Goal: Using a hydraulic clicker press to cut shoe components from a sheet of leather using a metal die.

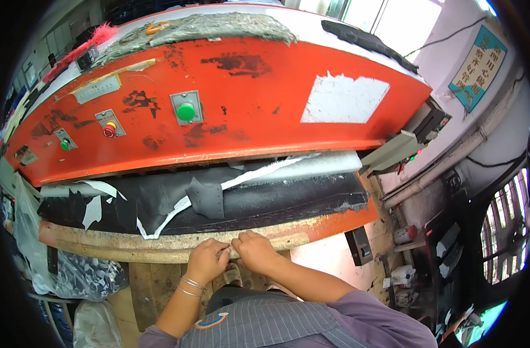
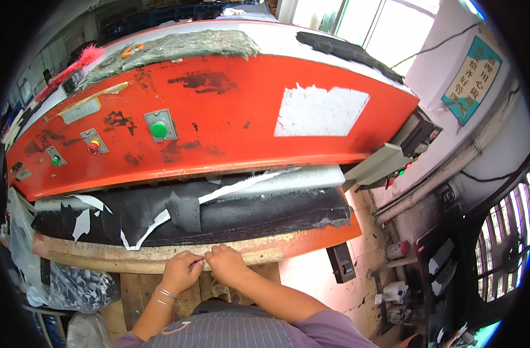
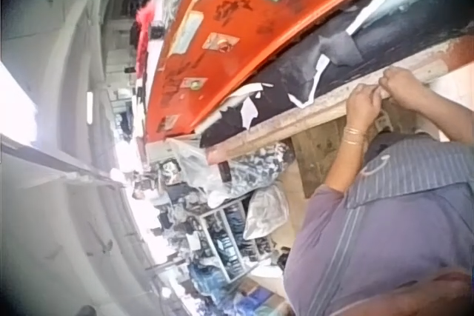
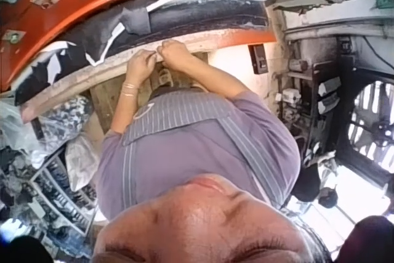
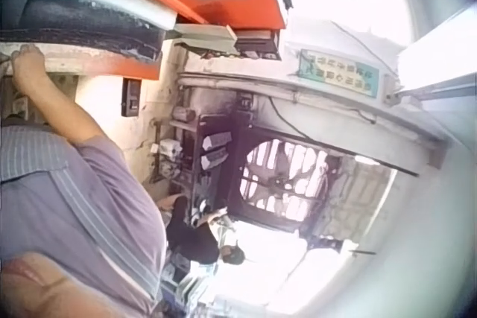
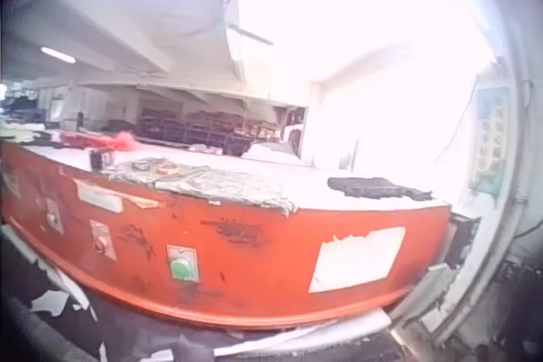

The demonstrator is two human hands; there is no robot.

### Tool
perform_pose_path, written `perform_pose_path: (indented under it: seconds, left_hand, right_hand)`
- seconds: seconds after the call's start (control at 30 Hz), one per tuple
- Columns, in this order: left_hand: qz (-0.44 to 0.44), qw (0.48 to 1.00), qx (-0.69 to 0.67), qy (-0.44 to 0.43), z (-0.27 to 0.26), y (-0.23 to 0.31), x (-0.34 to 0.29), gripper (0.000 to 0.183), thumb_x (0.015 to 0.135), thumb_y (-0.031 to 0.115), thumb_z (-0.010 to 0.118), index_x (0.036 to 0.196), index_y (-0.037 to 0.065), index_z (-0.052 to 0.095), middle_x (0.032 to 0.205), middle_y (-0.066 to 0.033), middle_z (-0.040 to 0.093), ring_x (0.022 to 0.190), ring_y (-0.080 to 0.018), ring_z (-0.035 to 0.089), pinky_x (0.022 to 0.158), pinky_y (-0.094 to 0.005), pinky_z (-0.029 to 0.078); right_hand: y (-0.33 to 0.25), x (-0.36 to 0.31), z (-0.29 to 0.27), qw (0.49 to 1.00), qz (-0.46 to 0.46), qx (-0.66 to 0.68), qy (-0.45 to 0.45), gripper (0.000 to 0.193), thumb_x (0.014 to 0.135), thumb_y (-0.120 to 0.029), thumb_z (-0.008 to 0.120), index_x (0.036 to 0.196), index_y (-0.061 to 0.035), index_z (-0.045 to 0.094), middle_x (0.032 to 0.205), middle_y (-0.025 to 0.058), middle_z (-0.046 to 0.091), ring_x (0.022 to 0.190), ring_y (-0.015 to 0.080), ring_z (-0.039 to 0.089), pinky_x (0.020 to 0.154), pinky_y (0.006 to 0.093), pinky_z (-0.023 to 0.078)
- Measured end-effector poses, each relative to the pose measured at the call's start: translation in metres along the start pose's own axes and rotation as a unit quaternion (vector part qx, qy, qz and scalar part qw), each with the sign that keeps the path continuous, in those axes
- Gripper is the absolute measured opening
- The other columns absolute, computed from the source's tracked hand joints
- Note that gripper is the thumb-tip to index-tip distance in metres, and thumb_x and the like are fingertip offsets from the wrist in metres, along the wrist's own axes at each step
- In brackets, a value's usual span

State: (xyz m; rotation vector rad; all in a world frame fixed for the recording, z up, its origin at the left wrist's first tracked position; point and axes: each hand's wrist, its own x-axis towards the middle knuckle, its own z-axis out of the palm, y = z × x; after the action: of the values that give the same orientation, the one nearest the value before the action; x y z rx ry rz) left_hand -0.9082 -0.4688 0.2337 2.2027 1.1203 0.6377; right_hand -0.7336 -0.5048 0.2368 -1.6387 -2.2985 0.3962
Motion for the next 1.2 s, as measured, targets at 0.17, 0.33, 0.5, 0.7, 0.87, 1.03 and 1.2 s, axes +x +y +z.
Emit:
perform_pose_path:
  seconds: [0.17,0.33,0.5,0.7,0.87,1.03,1.2]
  left_hand:
    - [-0.018,1.0,-0.012,0.003,0.0,0.007,0.024,0.014,0.074,0.018,0.068,0.079,0.005,0.072,0.077,-0.0122,0.066,0.074,-0.031,0.063,0.068,-0.0393,0.051]
    - [-0.068,0.976,0.005,-0.208,-0.021,-0.005,0.047,0.02,0.078,0.027,0.07,0.081,0.007,0.074,0.076,-0.0128,0.066,0.072,-0.0303,0.065,0.066,-0.0365,0.052]
    - [-0.078,0.971,-0.168,-0.148,0.002,0.006,0.074,0.019,0.085,0.019,0.066,0.094,0.003,0.071,0.082,-0.0088,0.066,0.07,-0.0137,0.061,0.065,-0.0263,0.048]
    - [-0.195,0.891,-0.404,-0.07,0.053,0.022,0.147,0.032,0.095,0.018,0.057,0.121,0.0,0.056,0.111,-0.0104,0.063,0.092,-0.0174,0.063,0.079,-0.0297,0.051]
    - [-0.158,0.776,-0.61,-0.02,0.092,0.068,0.152,0.044,0.1,0.036,0.045,0.126,0.001,0.051,0.116,-0.0126,0.061,0.099,-0.0207,0.063,0.088,-0.034,0.051]
    - [-0.258,0.715,-0.646,-0.066,0.119,0.076,0.1,0.04,0.102,0.035,0.039,0.117,0.002,0.055,0.108,-0.0114,0.063,0.096,-0.0196,0.062,0.087,-0.0349,0.05]
    - [-0.26,0.775,-0.57,0.081,0.114,0.049,0.056,0.026,0.101,0.02,0.044,0.107,0.0,0.06,0.1,-0.0072,0.063,0.088,-0.0129,0.057,0.083,-0.0277,0.046]
  right_hand:
    - [0.021,0.009,-0.006,0.999,0.002,0.012,-0.035,0.039,0.063,-0.022,0.079,0.094,-0.006,0.063,0.091,0.014,0.064,0.091,0.032,0.061,0.079,0.0386,0.051]
    - [0.069,0.049,-0.062,0.982,0.109,0.128,-0.087,0.048,0.079,-0.048,0.066,0.109,-0.0105,0.065,0.094,0.0212,0.067,0.091,0.041,0.063,0.083,0.0485,0.049]
    - [0.137,0.103,-0.098,0.944,0.316,-0.063,0.062,0.068,0.071,-0.057,0.071,0.126,-0.0217,0.053,0.146,0.0256,0.028,0.132,0.041,0.031,0.094,0.0601,0.04]
    - [0.164,0.076,-0.079,0.968,0.244,0.041,0.044,0.058,0.067,-0.04,0.074,0.119,-0.0199,0.058,0.131,0.0237,0.042,0.126,0.0393,0.035,0.09,0.0565,0.044]
    - [0.139,-0.012,-0.077,0.952,0.068,0.261,0.143,0.054,0.074,-0.04,0.072,0.119,-0.011,0.06,0.125,0.0285,0.04,0.12,0.0433,0.036,0.101,0.048,0.035]
    - [0.133,-0.063,-0.045,0.885,0.073,0.454,0.071,0.053,0.081,-0.034,0.067,0.125,-0.0066,0.057,0.126,0.0238,0.04,0.121,0.0371,0.036,0.107,0.0437,0.027]
    - [0.149,-0.079,-0.07,0.92,0.142,0.364,0.033,0.058,0.076,-0.036,0.073,0.124,-0.0066,0.06,0.136,0.026,0.038,0.127,0.0359,0.037,0.107,0.041,0.031]
